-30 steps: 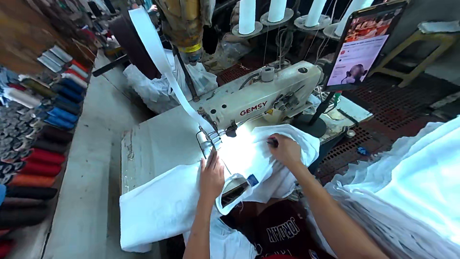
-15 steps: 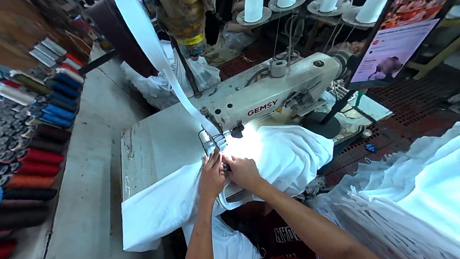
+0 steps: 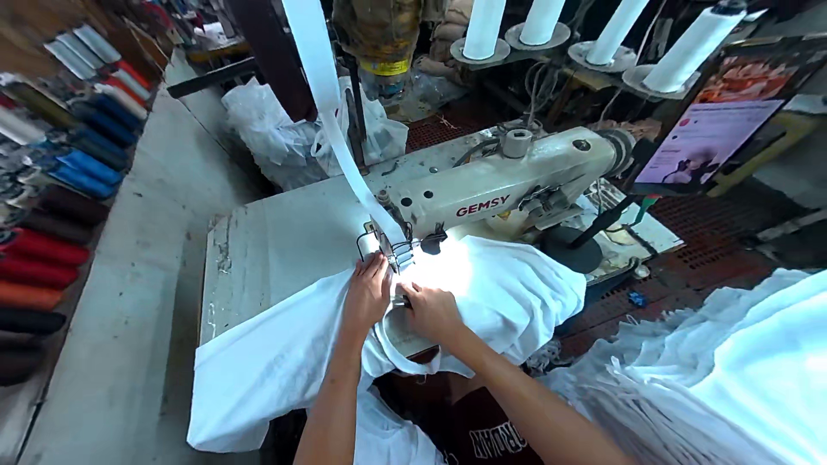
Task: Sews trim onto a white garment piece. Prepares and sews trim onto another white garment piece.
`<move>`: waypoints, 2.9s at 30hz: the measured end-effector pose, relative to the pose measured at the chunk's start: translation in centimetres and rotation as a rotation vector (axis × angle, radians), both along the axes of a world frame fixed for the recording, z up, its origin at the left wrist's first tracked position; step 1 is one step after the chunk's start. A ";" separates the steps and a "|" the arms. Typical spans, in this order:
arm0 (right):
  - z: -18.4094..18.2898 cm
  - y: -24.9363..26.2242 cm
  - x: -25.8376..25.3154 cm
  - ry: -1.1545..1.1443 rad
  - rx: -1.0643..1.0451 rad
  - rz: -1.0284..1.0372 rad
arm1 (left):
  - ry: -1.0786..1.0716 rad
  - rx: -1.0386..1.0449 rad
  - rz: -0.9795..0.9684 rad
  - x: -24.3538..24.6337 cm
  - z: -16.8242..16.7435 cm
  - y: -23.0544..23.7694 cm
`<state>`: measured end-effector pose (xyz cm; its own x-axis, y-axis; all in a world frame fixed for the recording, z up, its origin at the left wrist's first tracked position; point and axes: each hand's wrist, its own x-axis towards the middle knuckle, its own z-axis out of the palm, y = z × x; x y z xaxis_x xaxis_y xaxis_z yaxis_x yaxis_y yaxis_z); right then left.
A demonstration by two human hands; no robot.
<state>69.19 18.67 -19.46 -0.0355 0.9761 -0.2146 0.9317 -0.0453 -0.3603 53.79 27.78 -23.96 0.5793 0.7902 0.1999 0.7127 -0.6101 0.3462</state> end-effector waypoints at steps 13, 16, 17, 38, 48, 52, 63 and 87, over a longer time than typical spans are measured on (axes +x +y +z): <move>-2.0 1.8 3.4 0.151 0.157 0.024 | -0.550 -0.044 0.406 2.7 0.1 -7.4; -2.7 1.4 4.8 0.164 0.222 0.115 | -0.335 0.145 0.336 1.3 -0.6 -7.7; -2.8 1.2 4.7 0.136 0.224 0.130 | -0.268 0.150 0.323 1.3 -0.6 -7.7; -2.4 2.0 1.2 -0.050 0.291 0.069 | 0.072 0.028 0.259 1.2 0.7 -3.9; 0.2 1.3 3.0 0.103 0.209 0.072 | 0.099 -0.004 0.192 1.1 1.2 -6.5; -0.1 -4.2 2.2 0.142 0.066 -0.045 | 0.080 -0.015 0.202 1.0 1.1 -6.6; 1.6 -1.6 0.0 0.230 -0.032 -0.085 | 0.054 0.108 0.157 1.4 1.1 -6.8; -3.6 2.0 3.8 0.038 0.414 0.236 | 0.041 -0.138 0.573 4.5 2.7 -6.7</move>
